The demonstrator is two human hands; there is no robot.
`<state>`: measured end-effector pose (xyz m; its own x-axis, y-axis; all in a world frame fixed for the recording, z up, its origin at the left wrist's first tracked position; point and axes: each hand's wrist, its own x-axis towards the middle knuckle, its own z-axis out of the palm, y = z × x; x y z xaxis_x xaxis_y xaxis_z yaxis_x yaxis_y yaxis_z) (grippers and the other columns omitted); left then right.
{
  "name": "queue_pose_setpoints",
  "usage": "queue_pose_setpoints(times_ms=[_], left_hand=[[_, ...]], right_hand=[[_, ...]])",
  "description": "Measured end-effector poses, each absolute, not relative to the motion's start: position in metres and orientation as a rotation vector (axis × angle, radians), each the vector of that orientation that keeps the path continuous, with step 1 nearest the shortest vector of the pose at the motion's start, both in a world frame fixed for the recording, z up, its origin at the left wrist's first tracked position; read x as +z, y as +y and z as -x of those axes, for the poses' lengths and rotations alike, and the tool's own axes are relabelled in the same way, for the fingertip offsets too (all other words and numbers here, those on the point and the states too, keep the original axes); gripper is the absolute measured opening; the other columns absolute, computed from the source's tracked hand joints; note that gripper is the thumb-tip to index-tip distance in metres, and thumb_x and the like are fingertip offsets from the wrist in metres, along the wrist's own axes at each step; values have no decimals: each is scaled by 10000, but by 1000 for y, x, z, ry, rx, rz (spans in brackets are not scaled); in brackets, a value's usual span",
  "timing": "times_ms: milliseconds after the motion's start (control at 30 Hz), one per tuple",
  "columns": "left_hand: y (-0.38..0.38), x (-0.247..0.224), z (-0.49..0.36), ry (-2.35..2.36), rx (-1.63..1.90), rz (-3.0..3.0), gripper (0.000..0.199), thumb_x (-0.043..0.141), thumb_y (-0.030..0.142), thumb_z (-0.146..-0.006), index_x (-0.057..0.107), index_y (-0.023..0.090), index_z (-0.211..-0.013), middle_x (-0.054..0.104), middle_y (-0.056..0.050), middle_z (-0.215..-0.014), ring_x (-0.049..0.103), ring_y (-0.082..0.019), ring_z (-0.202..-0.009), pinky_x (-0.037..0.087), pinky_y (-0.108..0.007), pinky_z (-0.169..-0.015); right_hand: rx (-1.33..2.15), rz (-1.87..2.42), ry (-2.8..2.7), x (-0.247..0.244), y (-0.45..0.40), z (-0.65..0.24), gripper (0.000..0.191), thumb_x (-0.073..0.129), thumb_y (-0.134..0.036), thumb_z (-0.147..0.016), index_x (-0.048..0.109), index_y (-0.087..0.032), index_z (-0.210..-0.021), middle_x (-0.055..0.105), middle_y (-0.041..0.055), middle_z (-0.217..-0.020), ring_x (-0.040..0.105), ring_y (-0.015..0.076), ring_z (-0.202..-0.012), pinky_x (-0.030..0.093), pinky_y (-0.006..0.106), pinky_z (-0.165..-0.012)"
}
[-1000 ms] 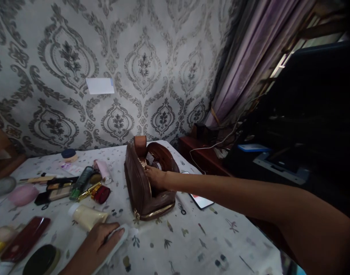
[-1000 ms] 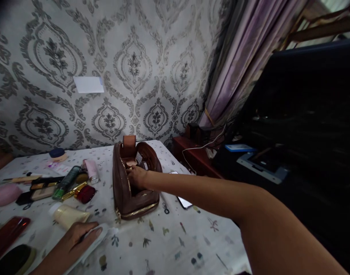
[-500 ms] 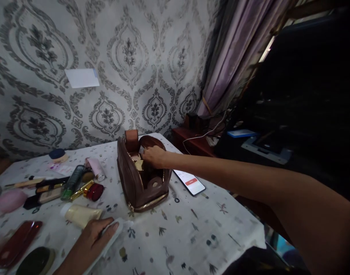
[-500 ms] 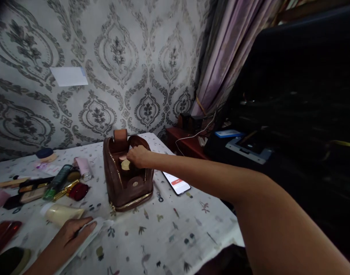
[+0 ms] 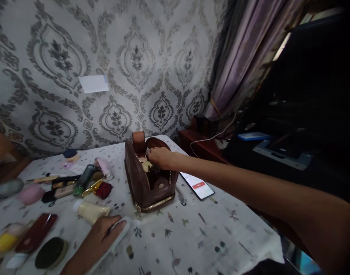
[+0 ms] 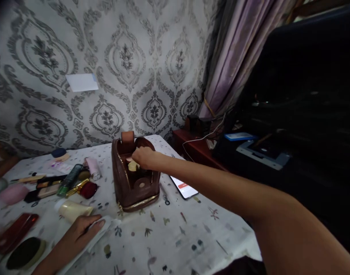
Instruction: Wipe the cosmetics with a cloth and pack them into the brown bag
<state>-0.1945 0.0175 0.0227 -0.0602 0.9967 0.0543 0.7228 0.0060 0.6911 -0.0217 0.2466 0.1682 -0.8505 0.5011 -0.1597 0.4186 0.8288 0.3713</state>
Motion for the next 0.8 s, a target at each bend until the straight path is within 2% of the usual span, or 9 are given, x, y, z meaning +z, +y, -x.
queue_pose_setpoints(times_ms=[100, 200, 267, 367, 467, 533, 800], left_hand=[[17, 26, 190, 1860, 882, -1745, 420, 465, 535, -910, 595, 211, -674, 622, -17, -667, 579, -211, -739, 454, -307, -721], [19, 33, 189, 1729, 856, -1733, 427, 435, 458, -934, 449, 208, -587, 481, 23, -571, 490, -154, -616, 372, -277, -619], [21, 38, 191, 1692, 906, -1675, 431, 439, 445, -930, 381, 210, -573, 378, 44, -552, 401, -125, -563, 299, -270, -563], [22, 44, 197, 1672, 1117, -1527, 447, 484, 490, -902, 377, 206, -573, 313, 54, -563, 329, -109, -559, 246, -262, -539], [22, 50, 204, 1687, 1301, -1415, 463, 500, 532, -878, 408, 196, -574, 321, 54, -570, 331, -107, -569, 255, -253, -547], [22, 55, 207, 1746, 1386, -1362, 462, 509, 541, -864, 426, 191, -574, 340, 50, -574, 344, -109, -580, 266, -248, -552], [14, 94, 257, 2010, 1727, -1070, 462, 516, 592, -850, 588, 161, -701, 510, 25, -630, 465, -123, -596, 370, -229, -554]], right_hand=[[510, -709, 2859, 186, 229, 20, 221, 508, -51, -911, 706, -75, -1008, 714, 197, -1069, 691, 279, -999, 506, 306, -753], [478, -851, 3160, 186, 207, 17, 166, 522, -136, -937, 680, -152, -889, 722, 118, -941, 690, 249, -895, 476, 295, -700], [346, -782, 3399, 173, 190, 15, 206, 510, -177, -957, 645, -193, -803, 703, 65, -826, 675, 202, -789, 448, 274, -662], [-25, -403, 3655, 141, 159, 18, 319, 448, -243, -1002, 600, -215, -723, 659, 33, -718, 638, 155, -670, 423, 254, -611], [-354, -163, 3750, 106, 129, 26, 393, 398, -307, -1031, 557, -206, -686, 605, 8, -631, 581, 129, -554, 378, 242, -536], [-568, -151, 3749, 84, 112, 36, 439, 384, -365, -1035, 521, -199, -652, 566, -8, -581, 548, 119, -509, 358, 230, -512], [-1276, -492, 3307, 21, 83, 63, 475, 425, -470, -961, 382, -203, -570, 450, -26, -515, 449, 123, -500, 294, 235, -503]])
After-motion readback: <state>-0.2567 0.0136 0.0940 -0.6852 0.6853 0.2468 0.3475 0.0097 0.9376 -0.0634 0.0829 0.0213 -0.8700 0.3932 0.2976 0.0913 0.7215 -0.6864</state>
